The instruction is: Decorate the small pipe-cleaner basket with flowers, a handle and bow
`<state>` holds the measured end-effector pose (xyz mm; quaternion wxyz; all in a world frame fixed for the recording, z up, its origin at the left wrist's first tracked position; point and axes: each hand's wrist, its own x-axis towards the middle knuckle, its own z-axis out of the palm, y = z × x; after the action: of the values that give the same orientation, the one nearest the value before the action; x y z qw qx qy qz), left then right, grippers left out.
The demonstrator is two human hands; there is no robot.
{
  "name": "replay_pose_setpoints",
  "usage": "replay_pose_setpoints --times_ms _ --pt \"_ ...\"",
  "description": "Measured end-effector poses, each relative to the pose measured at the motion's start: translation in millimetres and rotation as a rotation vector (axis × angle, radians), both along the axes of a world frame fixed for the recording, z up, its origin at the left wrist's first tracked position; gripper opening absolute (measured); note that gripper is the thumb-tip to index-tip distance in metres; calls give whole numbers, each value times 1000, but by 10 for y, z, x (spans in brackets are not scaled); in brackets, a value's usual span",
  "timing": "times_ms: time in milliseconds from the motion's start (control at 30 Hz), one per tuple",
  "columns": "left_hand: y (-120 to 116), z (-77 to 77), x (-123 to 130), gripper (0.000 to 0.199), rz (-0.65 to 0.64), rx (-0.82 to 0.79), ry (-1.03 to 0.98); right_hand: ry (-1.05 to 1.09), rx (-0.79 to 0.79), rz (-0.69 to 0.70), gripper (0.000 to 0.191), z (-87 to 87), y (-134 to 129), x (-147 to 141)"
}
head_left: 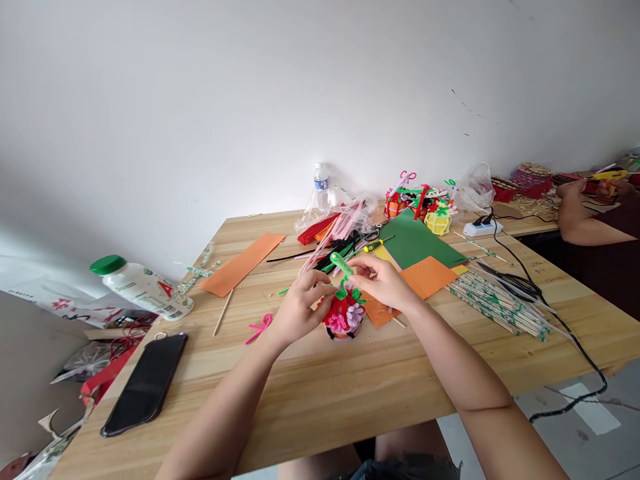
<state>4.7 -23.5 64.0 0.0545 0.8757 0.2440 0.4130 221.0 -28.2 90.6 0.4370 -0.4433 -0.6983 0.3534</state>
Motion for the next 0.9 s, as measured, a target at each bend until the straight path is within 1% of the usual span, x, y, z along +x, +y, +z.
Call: replay_pose_setpoints --times_ms 133,233,300,367,433,500,533,600,667,767,833,900 --pt "29 -5 -27 17 41 -61 -50 -25 80 0 25 29 -40 21" --pt "52 -6 -52 21 71 -173 -66 -63 129 -14 26 49 -73 24" --pt "70 -20 -78 28 89 -281 -42 -77 149 -16 26 59 -97 19" --pt "87 -52 -115 42 84 -377 -1 -78 144 -5 27 66 -119 8" --pt "100 -97 -160 63 32 -467 45 -68 118 17 28 72 -138 -3" --pt "104 -142 -201 83 -62 -579 98 -74 100 25 30 82 -152 -4" --pt "103 -159 -217 90 -109 -642 124 -91 98 17 33 91 -157 2" --pt "97 -176 -233 97 -175 -744 150 -159 92 -10 40 118 -167 30" --pt "91 -169 -229 100 -199 -792 134 -256 65 -38 45 150 -176 73" --pt "89 -134 -200 97 -191 -824 70 -394 -23 -33 46 164 -177 137" --pt "91 -118 -178 94 -183 -875 37 -439 -92 -5 47 127 -158 160" --pt "94 -119 -163 93 -152 -923 -6 -442 -151 13 51 62 -121 162"
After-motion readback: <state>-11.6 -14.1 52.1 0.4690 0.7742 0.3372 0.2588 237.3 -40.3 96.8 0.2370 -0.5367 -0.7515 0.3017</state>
